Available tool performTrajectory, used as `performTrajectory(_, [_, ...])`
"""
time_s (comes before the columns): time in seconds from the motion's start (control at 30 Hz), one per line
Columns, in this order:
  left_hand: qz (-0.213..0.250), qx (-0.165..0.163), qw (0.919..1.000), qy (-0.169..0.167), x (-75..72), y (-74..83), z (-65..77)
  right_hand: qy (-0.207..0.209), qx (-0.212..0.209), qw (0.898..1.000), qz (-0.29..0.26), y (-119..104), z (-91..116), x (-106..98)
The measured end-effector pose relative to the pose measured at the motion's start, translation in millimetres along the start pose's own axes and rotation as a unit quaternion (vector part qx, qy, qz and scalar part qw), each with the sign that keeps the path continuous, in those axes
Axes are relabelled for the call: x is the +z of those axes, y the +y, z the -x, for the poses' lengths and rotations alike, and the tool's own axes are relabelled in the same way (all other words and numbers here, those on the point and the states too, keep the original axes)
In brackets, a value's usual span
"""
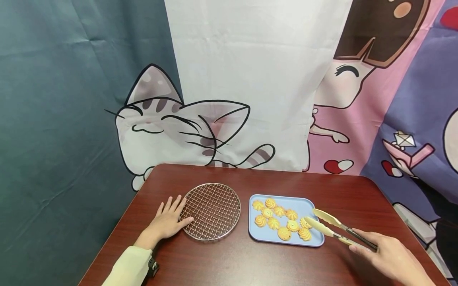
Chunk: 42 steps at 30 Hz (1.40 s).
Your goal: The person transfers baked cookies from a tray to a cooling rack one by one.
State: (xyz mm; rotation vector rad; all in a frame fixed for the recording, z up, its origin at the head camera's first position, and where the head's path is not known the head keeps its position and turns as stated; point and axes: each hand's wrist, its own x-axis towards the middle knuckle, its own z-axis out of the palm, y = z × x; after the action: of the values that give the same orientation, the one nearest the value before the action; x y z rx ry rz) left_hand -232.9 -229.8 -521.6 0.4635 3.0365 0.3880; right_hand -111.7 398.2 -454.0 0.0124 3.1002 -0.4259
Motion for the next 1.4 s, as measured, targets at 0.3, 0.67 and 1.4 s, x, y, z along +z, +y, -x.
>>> performTrajectory(0.3, [-0.005, -0.003, 1.0000, 0.000, 1.8, -2.4, -3.6, -0.043, 0.007, 0.999, 0.003, -5.8, -4.7, -2.6])
performTrajectory(0.67, [-0.011, -0.008, 0.9999, -0.005, 3.0, -3.3, -4.5, -0.042, -0.023, 0.999, 0.013, -13.6, -9.3, -5.5])
performTrajectory(1.4, [0.000, -0.012, 0.9999, -0.006, 0.4, 0.3, -1.3, -0.073, -0.025, 0.997, 0.020, -23.2, -21.0, -11.6])
